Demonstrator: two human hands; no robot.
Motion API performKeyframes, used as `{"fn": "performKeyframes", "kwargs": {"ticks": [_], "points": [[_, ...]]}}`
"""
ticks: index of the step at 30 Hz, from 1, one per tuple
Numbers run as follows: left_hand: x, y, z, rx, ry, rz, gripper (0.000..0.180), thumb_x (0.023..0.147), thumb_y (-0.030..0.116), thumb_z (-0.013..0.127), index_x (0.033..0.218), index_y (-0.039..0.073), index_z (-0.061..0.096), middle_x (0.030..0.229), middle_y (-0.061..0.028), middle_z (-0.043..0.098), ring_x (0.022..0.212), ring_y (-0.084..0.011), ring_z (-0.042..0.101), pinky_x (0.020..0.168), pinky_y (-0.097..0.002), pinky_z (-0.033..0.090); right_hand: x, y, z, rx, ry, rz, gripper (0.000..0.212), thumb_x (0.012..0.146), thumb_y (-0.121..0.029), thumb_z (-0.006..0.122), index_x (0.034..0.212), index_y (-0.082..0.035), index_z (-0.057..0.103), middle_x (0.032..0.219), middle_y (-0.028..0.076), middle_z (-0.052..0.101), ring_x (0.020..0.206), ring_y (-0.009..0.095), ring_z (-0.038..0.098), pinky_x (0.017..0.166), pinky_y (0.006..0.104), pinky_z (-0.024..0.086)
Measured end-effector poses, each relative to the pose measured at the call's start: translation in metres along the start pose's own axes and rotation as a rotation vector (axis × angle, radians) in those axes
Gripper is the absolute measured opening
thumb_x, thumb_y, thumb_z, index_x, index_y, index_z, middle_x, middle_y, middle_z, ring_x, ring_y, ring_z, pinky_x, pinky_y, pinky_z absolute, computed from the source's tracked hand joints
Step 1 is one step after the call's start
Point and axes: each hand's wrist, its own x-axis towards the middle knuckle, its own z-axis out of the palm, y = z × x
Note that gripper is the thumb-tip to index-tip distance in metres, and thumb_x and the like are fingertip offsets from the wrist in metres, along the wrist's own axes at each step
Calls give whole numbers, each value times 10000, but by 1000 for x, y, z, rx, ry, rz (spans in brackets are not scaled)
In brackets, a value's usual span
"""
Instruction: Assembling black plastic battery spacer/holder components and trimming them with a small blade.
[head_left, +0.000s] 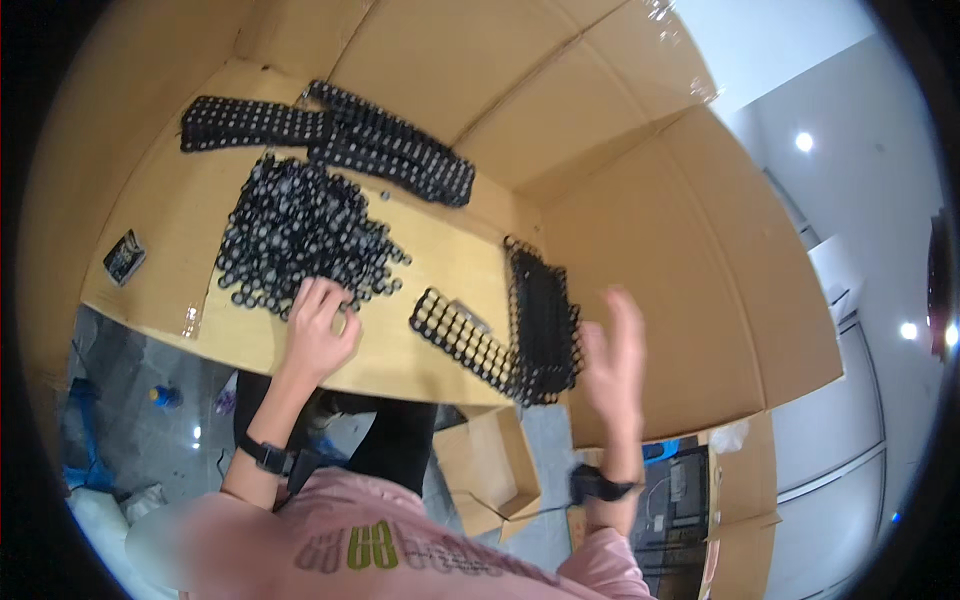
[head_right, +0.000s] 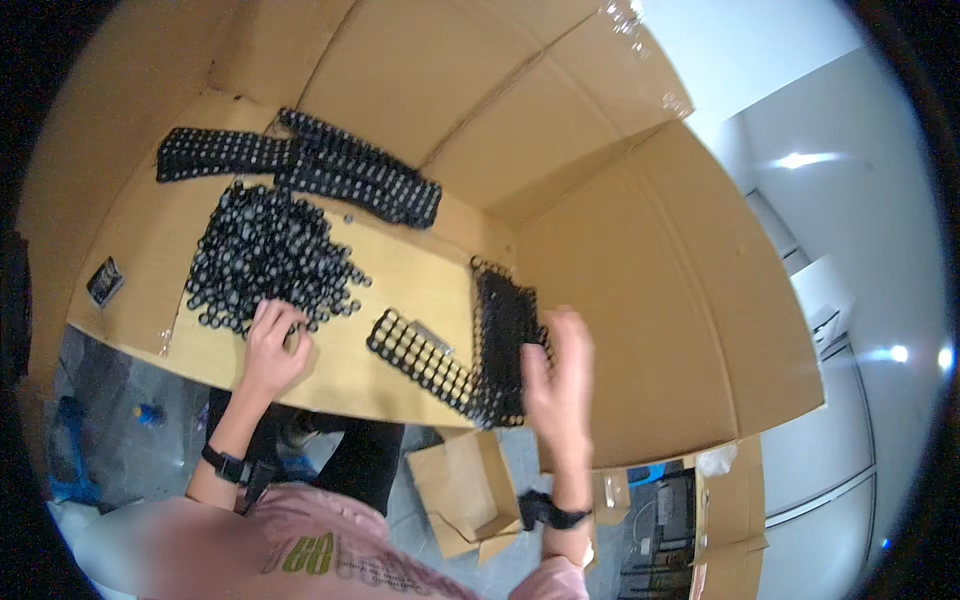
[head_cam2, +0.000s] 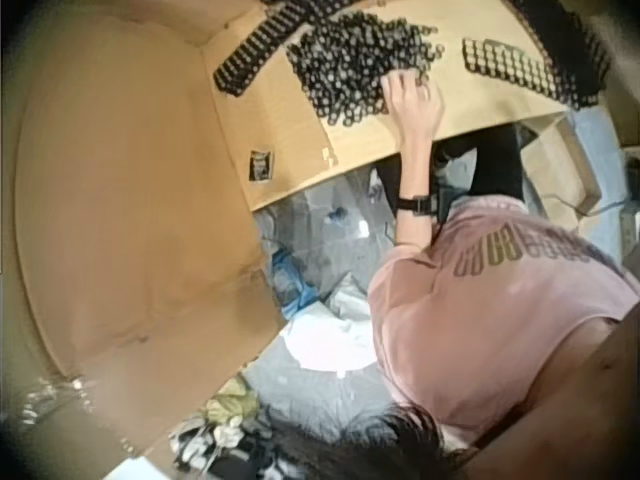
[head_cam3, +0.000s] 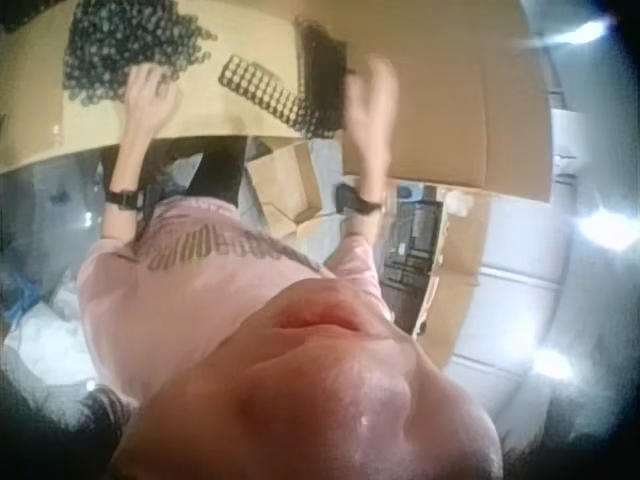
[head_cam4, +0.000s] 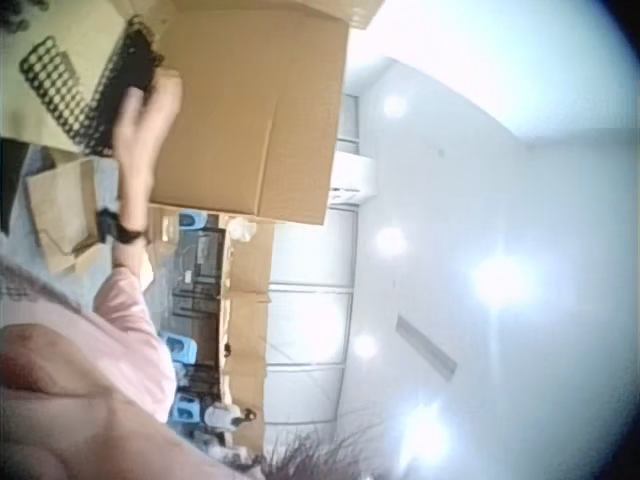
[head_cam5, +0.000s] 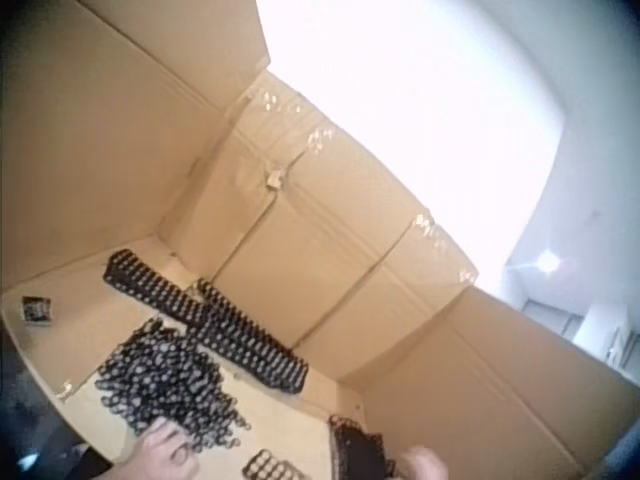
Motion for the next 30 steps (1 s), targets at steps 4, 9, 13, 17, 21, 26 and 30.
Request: {"fn": "performKeyframes", "kwargs": {"ticks": [4,9,13,17,21,26,30], "points": [[1,-3,10,8,-37,19,113,680,-34,619,788,-7,600,826,-123,560,787,-305,539,684,-386,463,-122,63,184,-6,-282,131,569,891,-266,578,1351,28,418,1403,280,388,1331,419,345,1111,488,259],[-2,-5,11,42,-139,37,107,687,-28,629,787,-3,601,823,-115,562,755,-294,535,653,-375,460,-128,55,195,31,-289,170,635,904,-287,548,1411,30,333,1469,279,298,1372,416,280,1127,487,215],[-1,1,14,86,-199,48,123,686,-31,636,801,-6,601,831,-114,564,752,-289,541,648,-370,462,-130,51,189,66,-269,176,623,907,-254,554,1416,30,333,1478,270,297,1380,415,272,1117,470,229],[-4,0,16,125,-313,39,148,691,-61,630,824,-3,600,872,-118,588,787,-289,558,684,-366,469,-132,51,190,68,-280,221,644,883,-291,556,1410,23,359,1477,266,305,1386,411,267,1130,485,208],[-2,1,21,128,-363,57,149,688,-69,632,815,0,598,861,-118,586,778,-285,560,674,-362,467,-126,53,191,53,-300,230,648,866,-294,554,1384,57,384,1462,278,327,1377,426,280,1130,482,210],[-2,-7,26,140,-386,66,177,660,-59,652,814,7,595,838,-105,573,741,-284,554,641,-357,472,-122,57,188,51,-348,198,644,871,-256,558,1399,58,366,1473,291,302,1393,426,258,1122,497,212],[2,-6,25,116,-434,71,183,654,-54,659,811,14,595,817,-94,570,716,-267,552,611,-342,469,-122,60,184,180,-396,152,611,866,-199,578,1389,54,390,1480,261,319,1404,389,265,1131,486,213]]}}
